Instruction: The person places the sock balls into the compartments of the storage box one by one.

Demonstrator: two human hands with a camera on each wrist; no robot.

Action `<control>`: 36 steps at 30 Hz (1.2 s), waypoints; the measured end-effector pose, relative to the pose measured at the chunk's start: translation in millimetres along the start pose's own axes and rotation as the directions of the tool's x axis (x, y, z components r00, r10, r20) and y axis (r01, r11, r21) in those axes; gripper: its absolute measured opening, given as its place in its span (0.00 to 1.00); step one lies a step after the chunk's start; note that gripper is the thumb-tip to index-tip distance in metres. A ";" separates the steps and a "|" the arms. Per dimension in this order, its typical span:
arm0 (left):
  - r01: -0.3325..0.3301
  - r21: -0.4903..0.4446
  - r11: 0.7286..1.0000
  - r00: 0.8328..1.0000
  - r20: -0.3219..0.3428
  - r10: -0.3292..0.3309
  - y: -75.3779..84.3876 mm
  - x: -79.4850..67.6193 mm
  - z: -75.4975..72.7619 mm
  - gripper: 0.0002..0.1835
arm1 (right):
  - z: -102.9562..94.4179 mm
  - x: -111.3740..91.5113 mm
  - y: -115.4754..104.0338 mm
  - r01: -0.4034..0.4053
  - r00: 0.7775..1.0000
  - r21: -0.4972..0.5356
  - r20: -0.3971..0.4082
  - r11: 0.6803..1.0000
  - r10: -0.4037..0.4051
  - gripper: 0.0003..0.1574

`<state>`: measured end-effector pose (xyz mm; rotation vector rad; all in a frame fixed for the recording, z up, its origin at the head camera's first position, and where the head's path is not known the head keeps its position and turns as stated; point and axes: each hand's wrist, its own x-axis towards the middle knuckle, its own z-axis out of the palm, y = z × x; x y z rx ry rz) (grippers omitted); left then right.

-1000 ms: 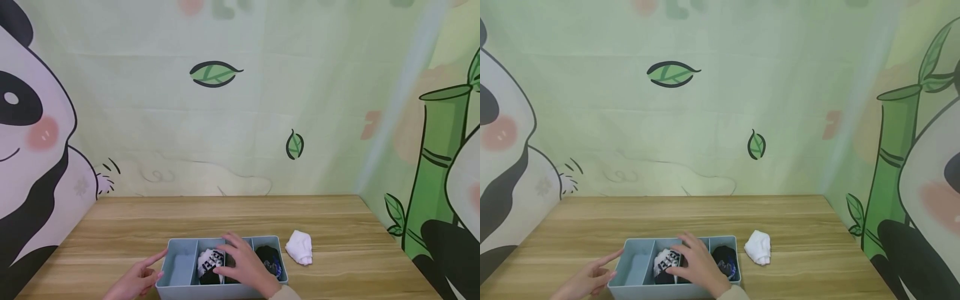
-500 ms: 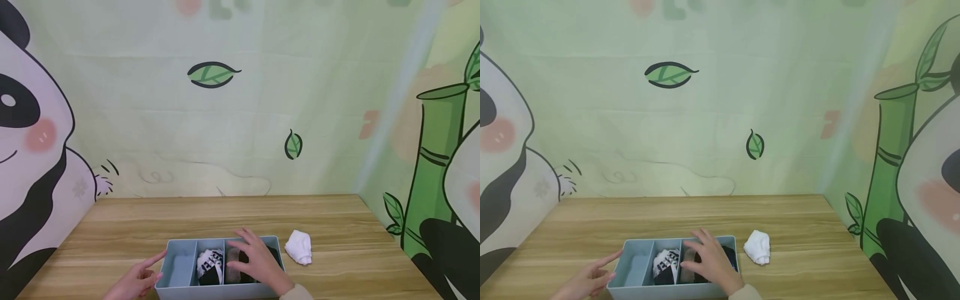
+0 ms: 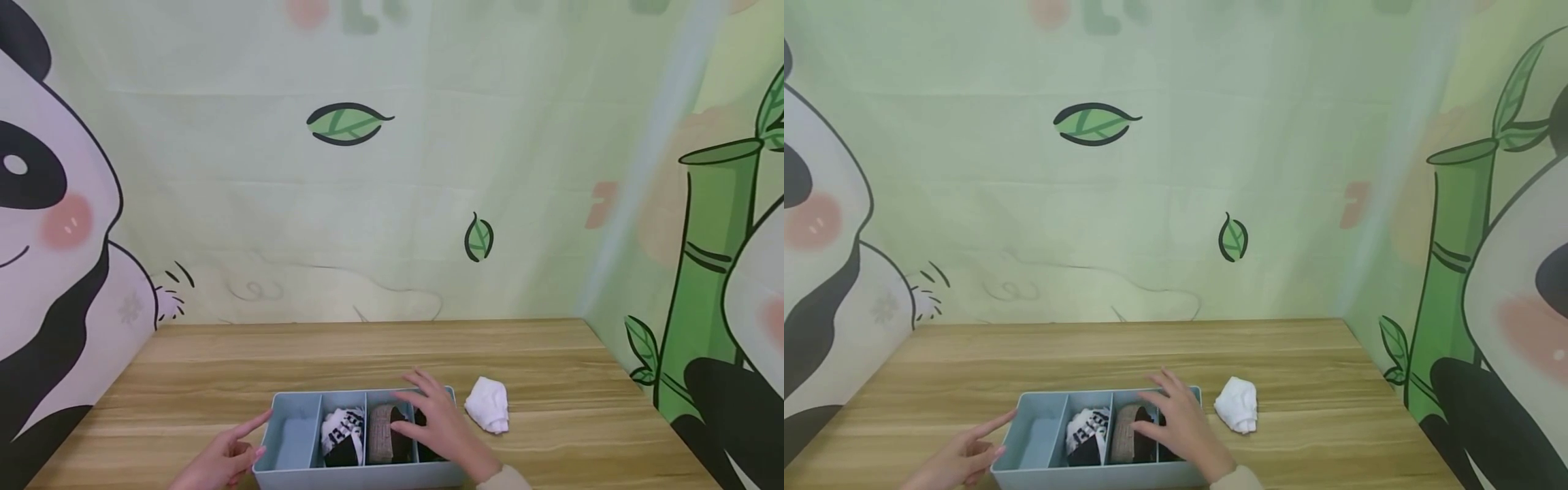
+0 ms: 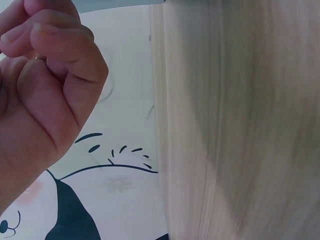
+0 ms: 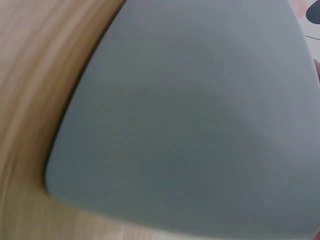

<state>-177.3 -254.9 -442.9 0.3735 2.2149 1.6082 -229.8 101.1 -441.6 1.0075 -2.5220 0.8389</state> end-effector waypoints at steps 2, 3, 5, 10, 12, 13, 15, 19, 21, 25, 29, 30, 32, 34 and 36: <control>0.005 -0.003 1.000 1.000 0.000 -0.005 0.0 0.1 0.0 0.37 | -1.8 -2.0 2.2 -0.014 1.000 0.019 0.000 1.000 0.014 0.25; 0.009 -0.010 1.000 1.000 0.000 -0.009 0.0 0.2 0.0 0.37 | -2.7 -3.1 3.2 -0.020 1.000 0.024 -0.002 1.000 0.020 0.25; 0.012 -0.017 1.000 1.000 0.002 -0.012 0.1 0.3 0.1 0.37 | -4.1 -5.2 5.6 -0.020 1.000 0.031 -0.013 0.999 0.020 0.25; 0.014 -0.021 1.000 1.000 0.001 -0.014 -0.1 0.4 0.4 0.37 | -6.7 -10.6 13.2 0.006 0.997 -0.009 -0.076 1.000 -0.007 0.23; 0.019 -0.021 1.000 1.000 -0.003 -0.019 0.0 0.6 0.5 0.37 | -8.6 -13.0 15.9 0.004 0.995 -0.021 -0.100 1.000 -0.006 0.23; 0.022 -0.022 1.000 1.000 -0.005 -0.022 -0.1 0.7 0.6 0.37 | -9.7 -14.3 17.4 -0.001 0.994 -0.030 -0.108 1.000 -0.002 0.23; 0.028 -0.024 0.999 1.000 -0.009 -0.028 -0.1 0.8 0.6 0.37 | -11.9 -16.5 20.1 -0.012 0.992 -0.034 -0.123 0.999 0.008 0.22; 0.032 -0.032 0.999 0.999 -0.009 -0.032 -0.1 0.7 0.6 0.37 | -15.6 -19.9 26.1 -0.010 0.988 -0.050 -0.156 0.999 0.002 0.22; 0.031 -0.032 0.999 0.999 -0.008 -0.031 0.3 0.3 0.6 0.37 | -16.9 -21.4 29.2 0.004 0.983 -0.060 -0.182 0.998 -0.015 0.22; 0.034 -0.038 0.999 0.999 -0.009 -0.034 1.8 0.1 0.9 0.37 | -18.8 -24.5 36.1 0.034 0.972 -0.103 -0.229 0.994 -0.057 0.22; 0.033 -0.035 0.999 0.999 -0.009 -0.034 2.9 -0.3 1.3 0.37 | -21.1 -27.8 41.5 0.046 0.962 -0.136 -0.261 0.990 -0.081 0.21; 0.032 -0.034 0.999 0.999 -0.008 -0.032 3.0 -0.4 1.3 0.37 | -21.8 -28.6 42.5 0.043 0.961 -0.139 -0.266 0.989 -0.079 0.20; 0.027 -0.032 0.999 1.000 -0.003 -0.027 2.7 -0.8 1.2 0.37 | -23.2 -29.8 44.2 0.030 0.961 -0.138 -0.267 0.990 -0.067 0.20; 0.012 -0.030 0.999 1.000 0.004 -0.012 1.8 -0.7 1.2 0.37 | -24.6 -31.0 45.8 0.010 0.963 -0.141 -0.267 0.990 -0.048 0.20; -0.007 -0.029 1.000 1.000 0.010 0.007 0.8 -0.4 1.1 0.37 | -25.9 -32.2 47.5 -0.007 0.963 -0.135 -0.267 0.991 -0.030 0.20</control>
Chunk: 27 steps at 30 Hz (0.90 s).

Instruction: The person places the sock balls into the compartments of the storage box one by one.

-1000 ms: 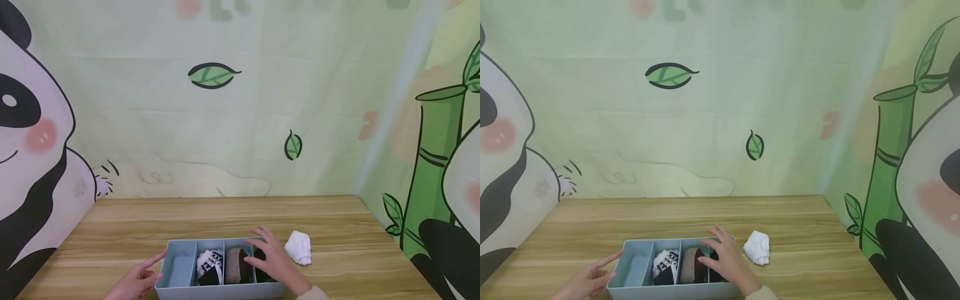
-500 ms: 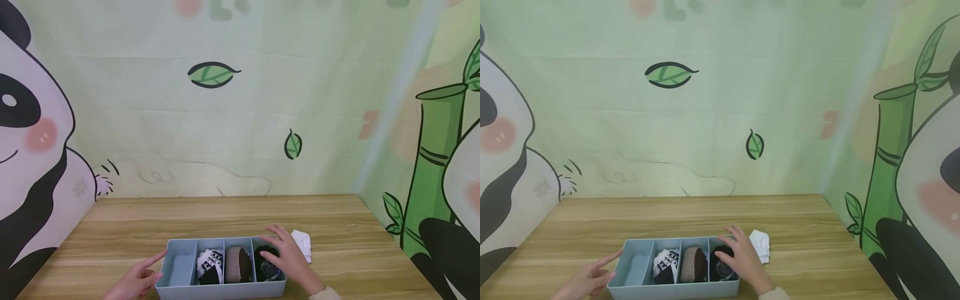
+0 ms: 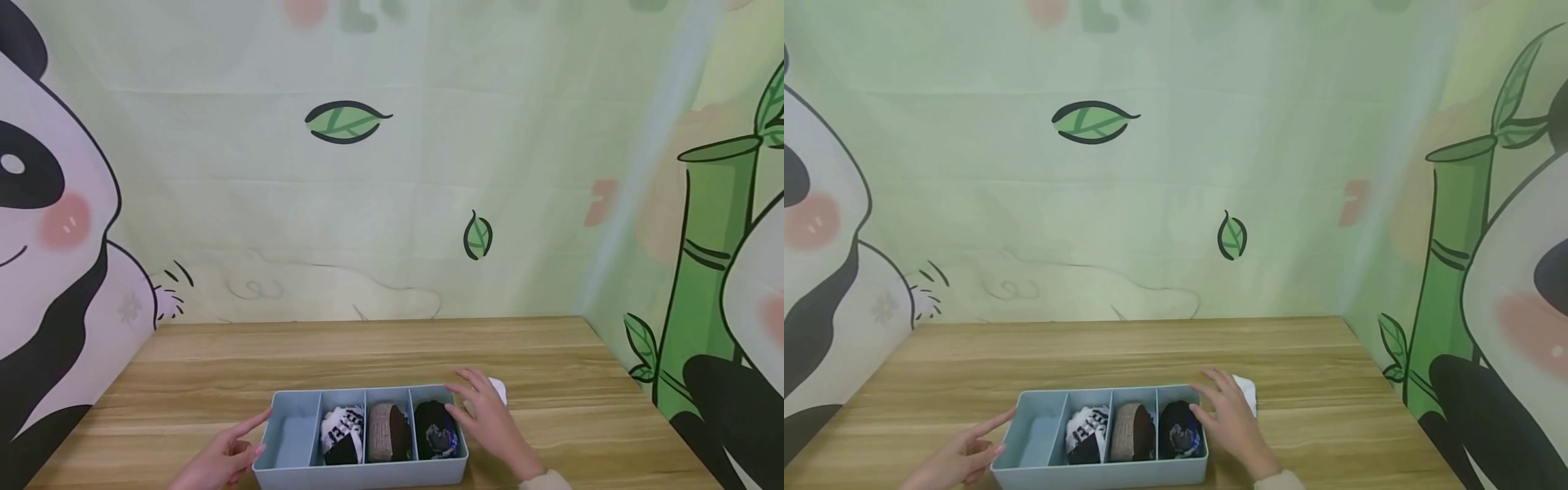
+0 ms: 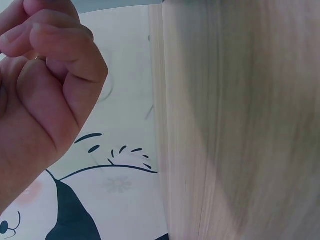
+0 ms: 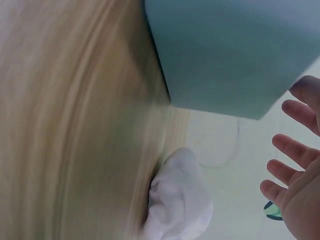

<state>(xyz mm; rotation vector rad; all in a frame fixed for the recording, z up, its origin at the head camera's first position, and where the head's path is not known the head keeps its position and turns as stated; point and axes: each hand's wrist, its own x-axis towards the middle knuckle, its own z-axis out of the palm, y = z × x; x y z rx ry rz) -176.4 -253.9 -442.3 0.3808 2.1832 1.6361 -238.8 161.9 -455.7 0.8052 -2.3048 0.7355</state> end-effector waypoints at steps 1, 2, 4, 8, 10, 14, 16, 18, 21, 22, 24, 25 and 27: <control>-0.011 0.002 1.000 1.000 0.003 0.011 -0.7 0.1 -0.1 0.36 | -0.5 -0.4 1.1 -0.007 1.000 -0.002 0.001 1.000 0.007 0.20; -0.017 0.008 1.000 1.000 0.004 0.017 -1.1 0.1 -0.3 0.36 | -0.9 -1.1 2.2 -0.013 1.000 -0.008 0.000 1.000 0.013 0.20; -0.021 0.019 1.000 1.000 0.003 0.021 -2.1 -0.1 -0.7 0.36 | -1.4 -2.4 4.6 -0.022 1.000 -0.011 -0.004 1.000 0.022 0.21; -0.007 0.029 1.000 1.000 -0.004 0.007 -2.3 -0.7 -0.9 0.37 | -2.4 -5.2 8.5 -0.062 0.998 -0.012 -0.008 0.998 0.061 0.19; -0.007 0.026 1.000 1.000 -0.002 0.007 -2.2 -0.9 -0.9 0.37 | -3.2 -6.1 10.4 -0.084 0.996 -0.006 -0.005 0.996 0.084 0.18; 0.001 0.021 1.000 1.000 -0.004 -0.001 -1.5 -0.9 -0.5 0.37 | -5.0 -8.2 14.3 -0.121 0.993 -0.011 0.011 0.993 0.121 0.18; 0.009 0.016 1.000 1.000 -0.007 -0.009 -1.5 -0.6 -0.3 0.37 | -5.8 -8.9 16.1 -0.137 0.990 -0.016 0.021 0.990 0.137 0.19; 0.006 0.017 1.000 1.000 -0.006 -0.006 -1.4 -0.6 -0.2 0.37 | -7.1 -9.6 17.2 -0.159 0.986 -0.031 0.039 0.987 0.160 0.19; -0.002 0.019 1.000 1.000 -0.006 0.002 -1.4 -0.9 -0.2 0.36 | -8.8 -10.3 19.2 -0.195 0.977 -0.047 0.074 0.980 0.199 0.19; -0.007 0.022 1.000 1.000 -0.005 0.007 -1.5 -0.9 -0.3 0.36 | -9.4 -10.5 19.8 -0.207 0.974 -0.053 0.084 0.977 0.211 0.20; -0.014 0.028 1.000 1.000 -0.004 0.014 -1.7 -0.8 -0.5 0.36 | -9.9 -11.0 21.4 -0.227 0.968 -0.057 0.100 0.972 0.232 0.20; -0.014 0.028 0.999 1.000 -0.004 0.014 -1.9 -0.8 -0.6 0.36 | -10.0 -11.2 22.2 -0.234 0.965 -0.054 0.106 0.971 0.239 0.20; -0.018 0.032 0.999 1.000 -0.002 0.018 -2.9 -0.5 -0.9 0.37 | -10.0 -11.6 23.7 -0.246 0.961 -0.056 0.114 0.968 0.251 0.21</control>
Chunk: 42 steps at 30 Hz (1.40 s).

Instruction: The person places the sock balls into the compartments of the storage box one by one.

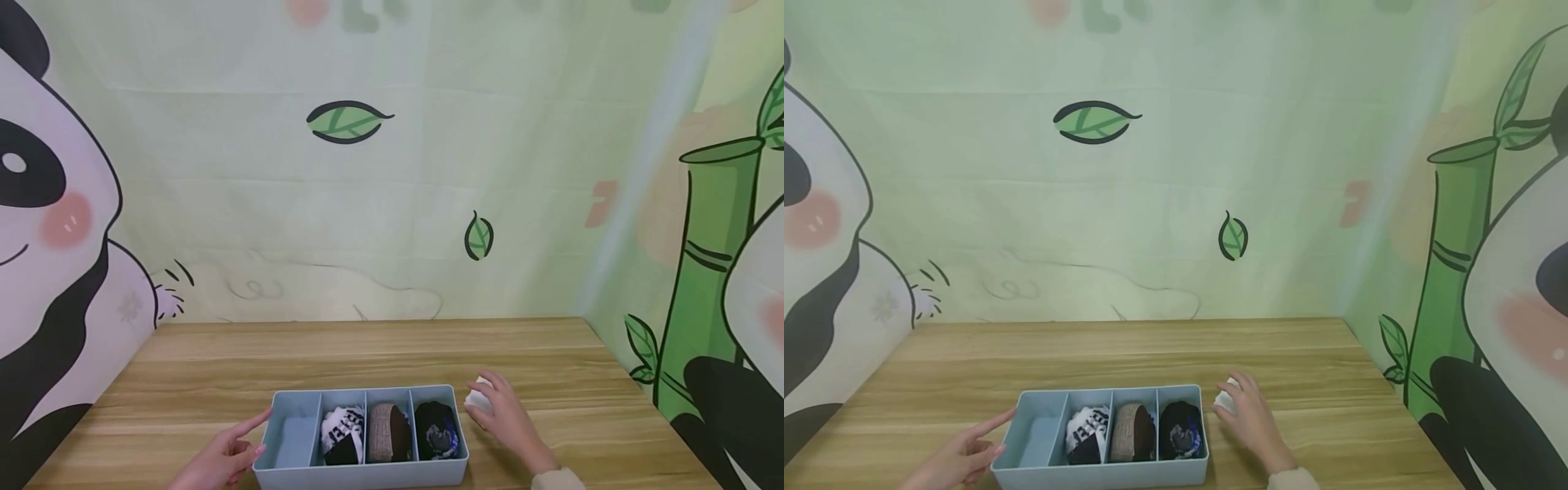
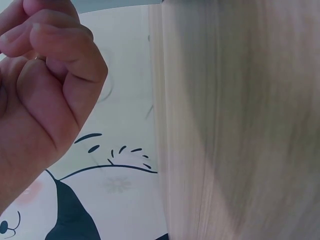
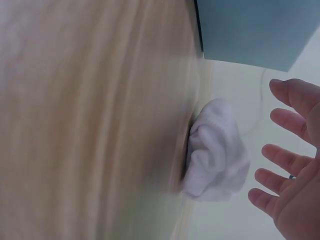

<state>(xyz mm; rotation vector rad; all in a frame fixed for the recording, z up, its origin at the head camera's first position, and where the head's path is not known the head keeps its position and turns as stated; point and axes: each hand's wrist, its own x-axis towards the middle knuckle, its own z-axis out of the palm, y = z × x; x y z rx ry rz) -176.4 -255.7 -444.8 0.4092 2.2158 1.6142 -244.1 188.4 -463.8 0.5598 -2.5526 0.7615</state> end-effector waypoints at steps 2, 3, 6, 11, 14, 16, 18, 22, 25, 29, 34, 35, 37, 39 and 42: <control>-0.005 0.000 1.000 1.000 0.003 0.005 -1.0 0.4 -0.7 0.36 | 0.4 0.1 1.7 -0.012 1.000 0.003 0.008 1.000 0.012 0.21; -0.008 0.000 1.000 1.000 0.005 0.008 -1.5 0.5 -1.0 0.36 | 0.4 0.2 2.2 -0.013 1.000 0.006 0.012 1.000 0.013 0.21; -0.017 0.003 1.000 1.000 0.011 0.017 -3.1 1.2 -1.9 0.36 | 0.1 0.8 3.0 -0.034 0.999 0.015 0.032 0.999 0.033 0.22; -0.002 0.009 1.000 1.000 0.003 0.002 -1.6 1.3 -1.2 0.36 | -0.6 1.9 3.8 -0.072 0.994 0.014 0.078 0.997 0.071 0.23; 0.005 0.000 1.000 1.000 0.002 -0.005 -0.7 1.0 -0.6 0.36 | -0.8 2.5 4.3 -0.074 0.993 0.005 0.096 0.997 0.073 0.23; 0.010 -0.020 1.000 1.000 0.005 -0.010 -0.8 0.8 -0.5 0.36 | -0.9 2.7 4.7 -0.073 0.992 -0.002 0.103 0.997 0.073 0.24; 0.018 -0.040 0.999 1.000 0.007 -0.018 -1.3 0.8 -0.6 0.36 | -1.2 2.7 5.2 -0.075 0.991 -0.005 0.110 0.997 0.075 0.24; 0.039 -0.052 0.998 0.999 -0.001 -0.039 -1.9 1.0 -0.5 0.36 | -1.1 2.0 7.0 -0.089 0.989 -0.008 0.119 0.996 0.090 0.24; 0.047 -0.040 0.998 0.999 -0.010 -0.047 -1.8 1.1 -0.2 0.36 | -0.7 1.0 8.7 -0.103 0.987 -0.005 0.126 0.995 0.103 0.25; 0.052 -0.030 0.998 0.998 -0.017 -0.053 -1.9 1.3 0.0 0.36 | 0.4 -0.6 11.1 -0.125 0.982 0.008 0.144 0.992 0.123 0.28; 0.055 -0.031 0.998 0.998 -0.015 -0.055 -2.5 1.5 -0.3 0.35 | 2.7 -1.1 13.9 -0.139 0.979 0.018 0.153 0.990 0.134 0.33; 0.054 -0.031 0.998 0.998 -0.014 -0.055 -2.3 1.6 -0.4 0.35 | 3.2 -1.1 14.4 -0.138 0.979 0.016 0.154 0.990 0.134 0.34; 0.054 -0.036 0.998 0.998 -0.013 -0.054 -2.1 1.7 -0.5 0.35 | 4.1 -1.4 15.1 -0.125 0.981 0.010 0.150 0.992 0.122 0.34; 0.050 -0.036 0.998 0.999 -0.011 -0.050 -1.8 1.5 -0.6 0.36 | 4.6 -1.7 15.5 -0.116 0.983 0.008 0.147 0.993 0.113 0.33; 0.039 -0.030 0.999 0.999 -0.008 -0.039 -1.7 0.9 -0.6 0.36 | 5.3 -2.1 16.0 -0.107 0.985 0.011 0.135 0.994 0.105 0.32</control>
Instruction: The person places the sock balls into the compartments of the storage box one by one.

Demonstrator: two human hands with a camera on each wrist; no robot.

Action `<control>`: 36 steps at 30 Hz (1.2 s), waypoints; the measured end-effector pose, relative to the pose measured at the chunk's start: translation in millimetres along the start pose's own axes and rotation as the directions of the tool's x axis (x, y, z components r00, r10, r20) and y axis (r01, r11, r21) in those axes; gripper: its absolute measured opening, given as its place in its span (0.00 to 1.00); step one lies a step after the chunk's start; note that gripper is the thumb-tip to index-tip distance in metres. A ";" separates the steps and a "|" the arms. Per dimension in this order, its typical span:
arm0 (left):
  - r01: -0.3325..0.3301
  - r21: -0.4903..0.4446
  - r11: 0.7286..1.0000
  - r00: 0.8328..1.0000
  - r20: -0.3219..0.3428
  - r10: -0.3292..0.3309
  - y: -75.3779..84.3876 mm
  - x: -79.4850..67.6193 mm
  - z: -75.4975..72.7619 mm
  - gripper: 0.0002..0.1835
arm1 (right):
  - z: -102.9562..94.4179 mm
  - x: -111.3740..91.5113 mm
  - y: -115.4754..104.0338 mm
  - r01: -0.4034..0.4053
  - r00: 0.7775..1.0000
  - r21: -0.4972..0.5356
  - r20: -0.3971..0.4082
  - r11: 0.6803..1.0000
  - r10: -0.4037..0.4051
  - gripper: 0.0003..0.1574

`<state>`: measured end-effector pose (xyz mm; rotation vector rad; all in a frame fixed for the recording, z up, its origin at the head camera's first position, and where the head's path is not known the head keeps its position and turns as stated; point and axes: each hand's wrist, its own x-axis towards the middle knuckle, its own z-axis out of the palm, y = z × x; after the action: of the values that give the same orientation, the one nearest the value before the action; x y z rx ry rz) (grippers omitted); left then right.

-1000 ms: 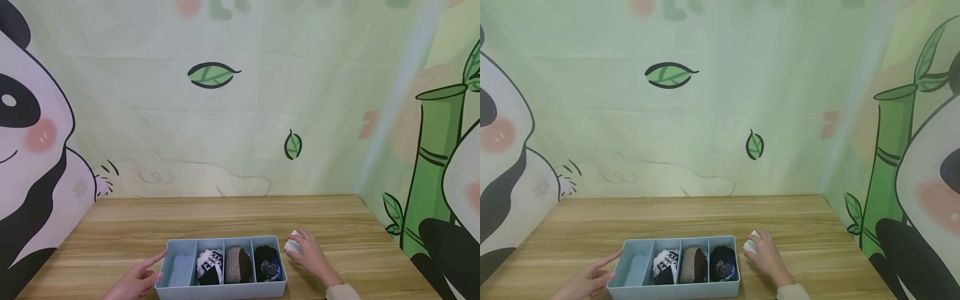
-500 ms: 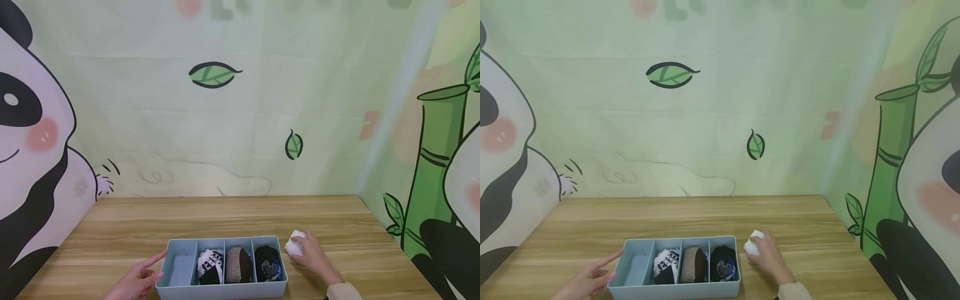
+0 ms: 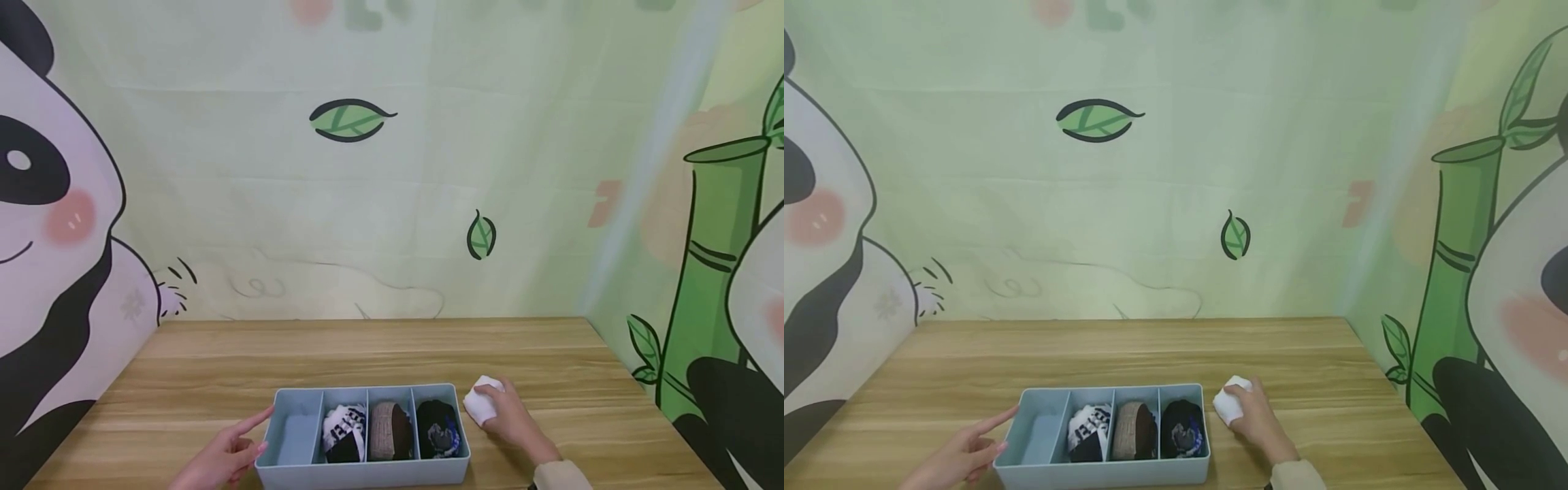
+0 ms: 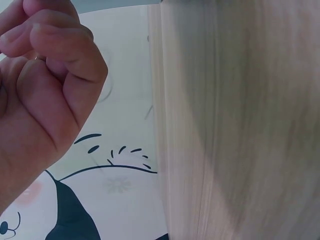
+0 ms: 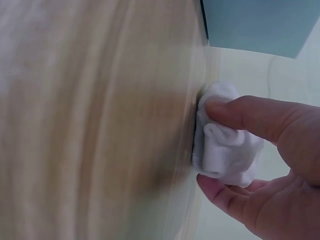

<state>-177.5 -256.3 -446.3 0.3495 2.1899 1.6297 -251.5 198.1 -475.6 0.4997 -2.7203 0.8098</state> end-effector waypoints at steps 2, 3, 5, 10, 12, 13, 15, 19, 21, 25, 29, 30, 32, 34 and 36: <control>-0.005 0.000 1.000 1.000 0.003 0.005 0.1 -0.3 0.1 0.36 | 0.0 0.2 0.3 0.001 1.000 0.005 -0.008 1.000 -0.001 0.32; -0.006 -0.001 1.000 1.000 0.003 0.006 0.2 -0.4 0.1 0.36 | 0.1 0.3 0.4 0.004 1.000 0.008 -0.014 1.000 -0.004 0.32; -0.005 -0.004 1.000 1.000 0.004 0.005 -0.1 -0.6 0.0 0.36 | -0.1 0.1 0.0 0.004 1.000 0.013 -0.023 1.000 -0.004 0.32; 0.004 0.003 1.000 1.000 -0.004 -0.004 -1.5 -1.0 0.3 0.36 | -2.6 -0.1 -2.4 -0.019 0.999 0.033 -0.046 0.999 0.021 0.32; 0.006 0.004 1.000 1.000 -0.008 -0.005 -1.8 -1.2 0.6 0.36 | -4.4 0.0 -3.5 -0.028 0.998 0.040 -0.056 0.999 0.030 0.31; 0.003 0.005 1.000 1.000 -0.009 -0.003 -1.8 -1.4 0.7 0.36 | -5.4 0.1 -4.0 -0.031 0.997 0.045 -0.063 0.998 0.034 0.31; 0.005 0.003 1.000 1.000 -0.011 -0.005 -1.6 -1.4 0.9 0.36 | -7.9 0.5 -5.4 -0.027 0.996 0.051 -0.085 0.998 0.031 0.31; 0.012 -0.004 1.000 1.000 -0.015 -0.012 -1.4 -1.4 1.1 0.36 | -13.4 1.7 -9.4 -0.024 0.989 0.071 -0.141 0.997 0.034 0.30; 0.014 -0.006 1.000 1.000 -0.015 -0.014 -1.5 -1.4 1.0 0.36 | -16.3 2.3 -12.1 -0.018 0.985 0.086 -0.171 0.996 0.032 0.29; 0.020 -0.010 1.000 1.000 -0.015 -0.021 -1.6 -1.3 0.7 0.35 | -20.8 4.2 -17.0 0.041 0.970 0.105 -0.244 0.994 -0.014 0.28; 0.025 -0.017 1.000 1.000 -0.012 -0.025 -1.1 -1.4 0.6 0.36 | -23.2 7.1 -22.3 0.126 0.945 0.108 -0.314 0.986 -0.086 0.26; 0.024 -0.017 1.000 1.000 -0.011 -0.025 -0.8 -1.4 0.6 0.36 | -23.5 7.7 -24.1 0.146 0.940 0.117 -0.326 0.982 -0.101 0.26; 0.025 -0.018 1.000 1.000 -0.010 -0.026 0.0 -1.4 0.7 0.36 | -23.6 8.8 -28.0 0.182 0.933 0.146 -0.337 0.972 -0.124 0.26; 0.024 -0.016 1.000 1.000 -0.010 -0.024 0.8 -1.2 0.7 0.36 | -23.2 9.9 -32.8 0.205 0.931 0.189 -0.339 0.960 -0.133 0.26; 0.022 -0.011 1.000 1.000 -0.010 -0.022 1.8 -0.8 0.7 0.36 | -22.4 10.8 -37.6 0.224 0.932 0.235 -0.336 0.946 -0.137 0.27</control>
<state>-176.6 -255.6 -444.7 0.3132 2.1840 1.6347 -243.2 178.5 -435.8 0.6103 -2.2459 1.1107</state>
